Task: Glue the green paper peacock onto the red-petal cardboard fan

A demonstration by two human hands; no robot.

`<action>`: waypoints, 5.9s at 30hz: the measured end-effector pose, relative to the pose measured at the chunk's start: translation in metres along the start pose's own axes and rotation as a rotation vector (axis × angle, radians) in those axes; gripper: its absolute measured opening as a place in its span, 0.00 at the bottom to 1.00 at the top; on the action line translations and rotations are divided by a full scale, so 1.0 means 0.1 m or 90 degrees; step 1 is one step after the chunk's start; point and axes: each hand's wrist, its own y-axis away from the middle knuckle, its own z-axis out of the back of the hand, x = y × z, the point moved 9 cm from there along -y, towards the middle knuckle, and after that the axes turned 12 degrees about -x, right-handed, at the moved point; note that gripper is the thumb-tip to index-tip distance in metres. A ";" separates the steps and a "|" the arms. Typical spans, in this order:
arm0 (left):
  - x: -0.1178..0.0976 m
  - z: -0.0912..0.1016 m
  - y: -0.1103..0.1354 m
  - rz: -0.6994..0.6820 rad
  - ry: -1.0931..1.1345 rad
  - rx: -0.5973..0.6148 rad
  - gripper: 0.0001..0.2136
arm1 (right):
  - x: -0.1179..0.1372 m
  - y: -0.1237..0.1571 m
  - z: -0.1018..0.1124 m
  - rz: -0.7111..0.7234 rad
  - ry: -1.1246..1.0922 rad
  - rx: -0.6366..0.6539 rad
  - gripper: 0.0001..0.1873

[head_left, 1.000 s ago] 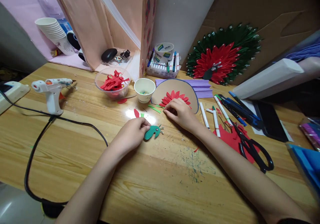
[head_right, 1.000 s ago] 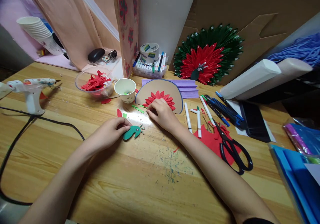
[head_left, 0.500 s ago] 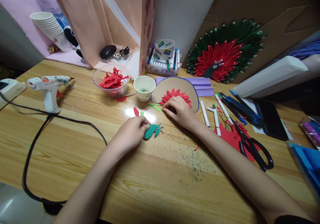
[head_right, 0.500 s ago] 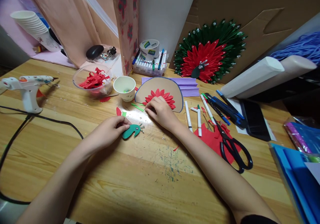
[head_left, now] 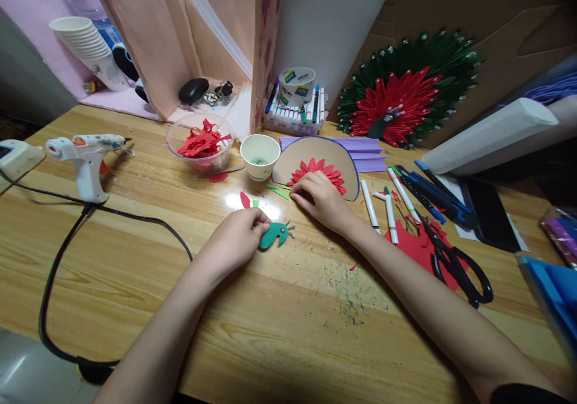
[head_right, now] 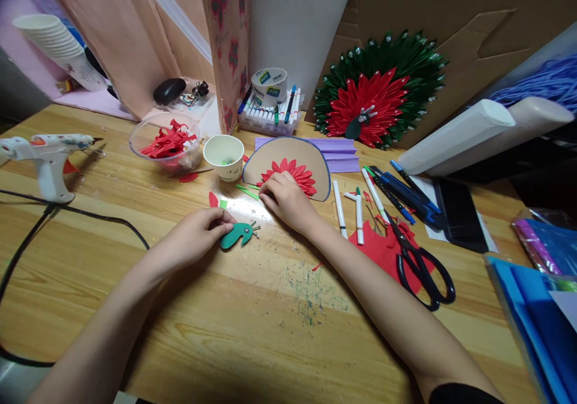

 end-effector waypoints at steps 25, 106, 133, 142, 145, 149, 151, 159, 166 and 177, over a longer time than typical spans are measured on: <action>-0.05 -0.01 0.02 -0.006 -0.052 -0.002 0.09 | 0.19 0.24 -0.01 0.005 -0.214 0.103 0.03; -0.05 -0.01 0.02 -0.013 -0.048 -0.007 0.08 | 0.36 0.21 0.01 0.090 -0.155 0.095 0.06; -0.03 0.03 -0.02 -0.013 0.084 0.024 0.10 | -0.15 0.23 -0.05 -0.267 -0.358 0.042 0.11; -0.15 0.18 -0.02 0.085 0.443 -0.110 0.13 | -0.24 0.25 -0.06 -0.363 -0.477 -0.013 0.12; -0.19 0.23 0.01 0.097 0.534 -0.163 0.14 | -0.21 0.25 -0.04 -0.342 -0.463 -0.010 0.11; -0.25 0.35 0.08 0.084 0.583 -0.217 0.14 | -0.20 0.24 0.00 -0.329 -0.435 -0.020 0.12; -0.28 0.43 0.12 0.055 0.590 -0.240 0.14 | -0.20 0.21 0.02 -0.343 -0.449 -0.031 0.14; -0.24 0.36 0.04 0.013 0.561 -0.220 0.15 | -0.03 0.14 -0.05 -0.553 -0.737 -0.048 0.15; -0.24 0.27 0.01 0.012 0.513 -0.190 0.13 | -0.04 0.26 -0.17 -0.751 -0.936 -0.079 0.08; -0.24 0.25 0.00 0.013 0.473 -0.203 0.13 | -0.18 0.28 -0.21 -0.725 -0.882 -0.084 0.13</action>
